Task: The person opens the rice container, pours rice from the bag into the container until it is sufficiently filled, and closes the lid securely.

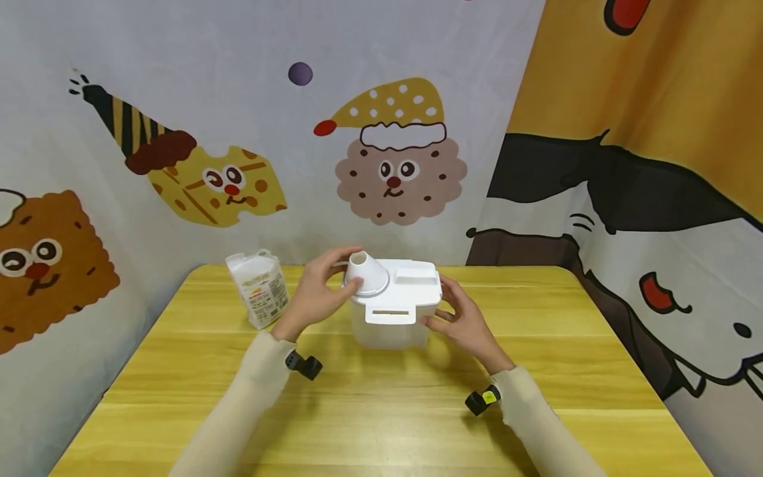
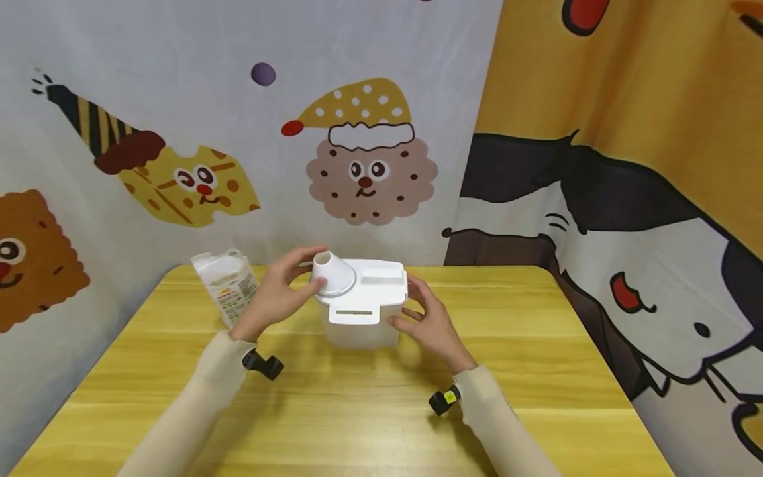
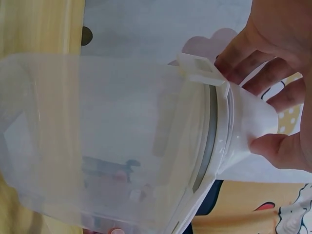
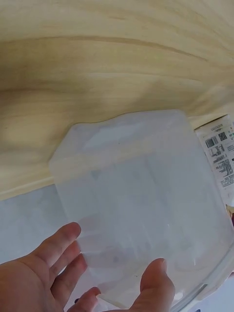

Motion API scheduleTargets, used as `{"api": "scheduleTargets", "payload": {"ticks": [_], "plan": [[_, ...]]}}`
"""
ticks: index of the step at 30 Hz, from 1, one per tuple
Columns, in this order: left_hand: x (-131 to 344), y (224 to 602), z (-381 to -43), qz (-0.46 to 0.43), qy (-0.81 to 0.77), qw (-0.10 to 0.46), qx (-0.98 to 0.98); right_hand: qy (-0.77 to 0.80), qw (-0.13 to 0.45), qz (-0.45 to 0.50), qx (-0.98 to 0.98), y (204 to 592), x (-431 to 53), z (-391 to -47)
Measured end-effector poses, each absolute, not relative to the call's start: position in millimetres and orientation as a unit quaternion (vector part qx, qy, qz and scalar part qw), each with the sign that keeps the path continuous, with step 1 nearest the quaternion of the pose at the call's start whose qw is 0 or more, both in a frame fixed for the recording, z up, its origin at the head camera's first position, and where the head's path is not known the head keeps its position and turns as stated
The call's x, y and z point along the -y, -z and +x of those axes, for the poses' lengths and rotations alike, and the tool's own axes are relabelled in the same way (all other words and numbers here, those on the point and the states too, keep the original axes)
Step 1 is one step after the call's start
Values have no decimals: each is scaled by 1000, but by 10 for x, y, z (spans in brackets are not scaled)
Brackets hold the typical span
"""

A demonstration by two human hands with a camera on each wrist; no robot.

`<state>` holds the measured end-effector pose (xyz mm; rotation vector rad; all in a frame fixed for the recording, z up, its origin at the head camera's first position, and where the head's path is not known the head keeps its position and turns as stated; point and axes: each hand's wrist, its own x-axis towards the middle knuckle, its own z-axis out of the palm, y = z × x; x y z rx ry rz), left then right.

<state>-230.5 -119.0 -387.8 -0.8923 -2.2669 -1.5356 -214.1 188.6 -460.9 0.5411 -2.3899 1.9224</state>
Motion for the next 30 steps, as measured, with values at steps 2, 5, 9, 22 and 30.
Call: {"api": "scheduleTargets", "payload": {"ticks": [2,5,9,22,30], "plan": [[1196,3873,-2289,-300,530,125,783,-618,9,175,767,4602,-1886,-2143],[1197,3877,-2261,-294,528,124,787,-616,2,182,766,4600,-1895,-2157],[1181,3871,-2199,-288,523,132,791,-610,-6,197,767,4596,-1918,-2207],[1039,3877,-1992,-278,488,192,805,-594,-46,228,770,4574,-2038,-2399],[929,3837,-1876,-254,481,199,815,-606,-70,242,755,4568,-2109,-2471]]}}
